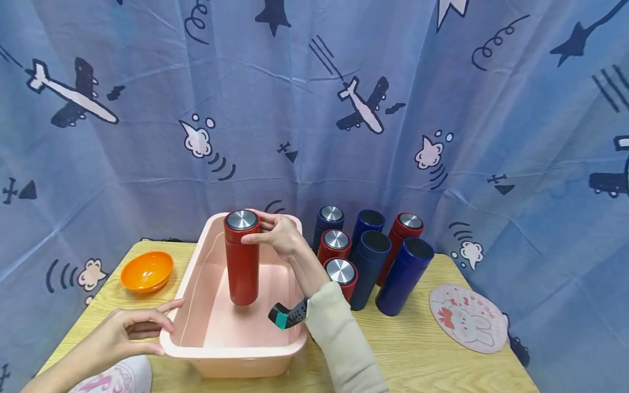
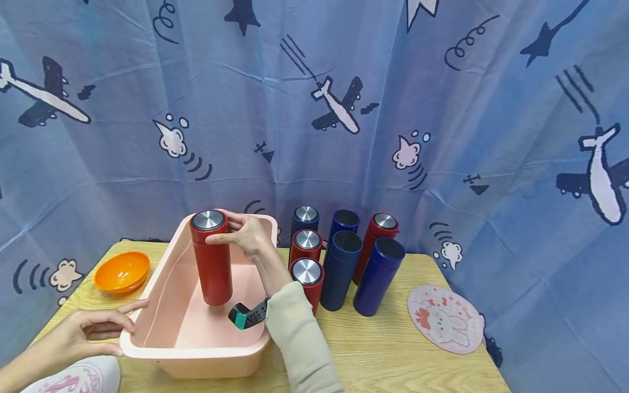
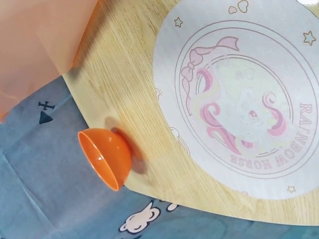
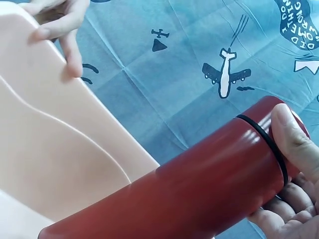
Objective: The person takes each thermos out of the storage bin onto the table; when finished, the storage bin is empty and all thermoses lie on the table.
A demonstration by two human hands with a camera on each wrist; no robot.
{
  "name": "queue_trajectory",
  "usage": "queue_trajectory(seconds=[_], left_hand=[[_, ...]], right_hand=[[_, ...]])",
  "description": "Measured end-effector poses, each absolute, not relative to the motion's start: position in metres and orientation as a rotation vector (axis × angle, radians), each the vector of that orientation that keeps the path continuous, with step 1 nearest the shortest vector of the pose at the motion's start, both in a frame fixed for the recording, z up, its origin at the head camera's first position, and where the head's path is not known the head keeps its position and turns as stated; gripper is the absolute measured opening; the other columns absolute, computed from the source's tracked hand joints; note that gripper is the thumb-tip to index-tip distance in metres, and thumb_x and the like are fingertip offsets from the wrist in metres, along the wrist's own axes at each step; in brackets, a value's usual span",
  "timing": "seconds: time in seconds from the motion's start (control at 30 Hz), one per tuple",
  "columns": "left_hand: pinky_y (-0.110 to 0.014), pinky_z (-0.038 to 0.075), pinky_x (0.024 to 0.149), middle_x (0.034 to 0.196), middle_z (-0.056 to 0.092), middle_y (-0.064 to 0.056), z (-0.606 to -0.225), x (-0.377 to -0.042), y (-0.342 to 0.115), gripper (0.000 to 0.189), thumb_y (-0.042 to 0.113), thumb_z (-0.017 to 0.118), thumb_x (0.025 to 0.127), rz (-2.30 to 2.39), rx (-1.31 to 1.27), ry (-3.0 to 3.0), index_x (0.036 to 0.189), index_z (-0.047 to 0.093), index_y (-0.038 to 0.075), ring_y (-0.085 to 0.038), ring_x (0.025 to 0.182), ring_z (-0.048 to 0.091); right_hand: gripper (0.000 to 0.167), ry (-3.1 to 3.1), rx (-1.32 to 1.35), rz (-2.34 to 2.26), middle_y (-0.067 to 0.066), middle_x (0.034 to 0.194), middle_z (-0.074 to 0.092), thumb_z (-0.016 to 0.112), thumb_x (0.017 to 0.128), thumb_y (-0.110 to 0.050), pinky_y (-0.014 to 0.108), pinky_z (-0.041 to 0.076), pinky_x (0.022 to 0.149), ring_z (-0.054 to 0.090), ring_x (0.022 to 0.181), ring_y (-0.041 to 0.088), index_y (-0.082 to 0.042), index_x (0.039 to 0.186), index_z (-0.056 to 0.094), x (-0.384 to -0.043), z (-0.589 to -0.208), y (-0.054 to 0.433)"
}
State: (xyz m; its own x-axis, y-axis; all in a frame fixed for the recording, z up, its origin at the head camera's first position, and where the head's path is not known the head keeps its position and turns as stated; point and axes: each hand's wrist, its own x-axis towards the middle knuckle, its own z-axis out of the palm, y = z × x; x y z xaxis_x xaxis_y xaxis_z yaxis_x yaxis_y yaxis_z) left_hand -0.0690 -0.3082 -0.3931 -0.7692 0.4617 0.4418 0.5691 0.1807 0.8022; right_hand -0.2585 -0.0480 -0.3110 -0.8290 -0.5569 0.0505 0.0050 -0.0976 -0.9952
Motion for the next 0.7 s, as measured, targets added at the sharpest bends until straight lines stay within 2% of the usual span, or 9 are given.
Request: queue_trajectory(seconds=[0.33, 0.57, 0.7], left_hand=[[-0.025, 0.057, 0.081, 0.14, 0.052, 0.002, -0.394, -0.069, -0.309, 0.042, -0.019, 0.071, 0.07, -1.675, -1.066, -2.297, 0.107, 0.064, -0.001, -0.006, 0.119, 0.055], [-0.026, 0.057, 0.081, 0.141, 0.05, -0.001, -0.396, -0.069, -0.309, 0.042, -0.022, 0.07, 0.07, -1.703, -1.103, -2.267, 0.107, 0.063, -0.003, -0.008, 0.119, 0.055], [-0.026, 0.057, 0.079, 0.14, 0.051, 0.004, -0.394, -0.068, -0.309, 0.039, -0.019, 0.071, 0.071, -1.687, -1.041, -2.32, 0.105, 0.064, -0.002, -0.005, 0.118, 0.055]], right_hand=[[0.063, 1.778, -0.706, -1.943, 0.028, 0.124, 0.056, 0.064, 0.076, 0.023, 0.035, 0.051, 0.098, 0.057, 0.117, 0.031, 0.006, 0.135, 0.049, -0.248, -0.316, -0.034], [0.065, 1.794, -0.684, -1.902, 0.028, 0.126, 0.055, 0.064, 0.077, 0.023, 0.037, 0.051, 0.097, 0.056, 0.118, 0.033, 0.006, 0.137, 0.046, -0.241, -0.314, -0.024], [0.066, 1.8, -0.666, -1.894, 0.029, 0.126, 0.055, 0.064, 0.076, 0.023, 0.036, 0.052, 0.095, 0.057, 0.117, 0.032, 0.005, 0.137, 0.046, -0.237, -0.312, -0.019]])
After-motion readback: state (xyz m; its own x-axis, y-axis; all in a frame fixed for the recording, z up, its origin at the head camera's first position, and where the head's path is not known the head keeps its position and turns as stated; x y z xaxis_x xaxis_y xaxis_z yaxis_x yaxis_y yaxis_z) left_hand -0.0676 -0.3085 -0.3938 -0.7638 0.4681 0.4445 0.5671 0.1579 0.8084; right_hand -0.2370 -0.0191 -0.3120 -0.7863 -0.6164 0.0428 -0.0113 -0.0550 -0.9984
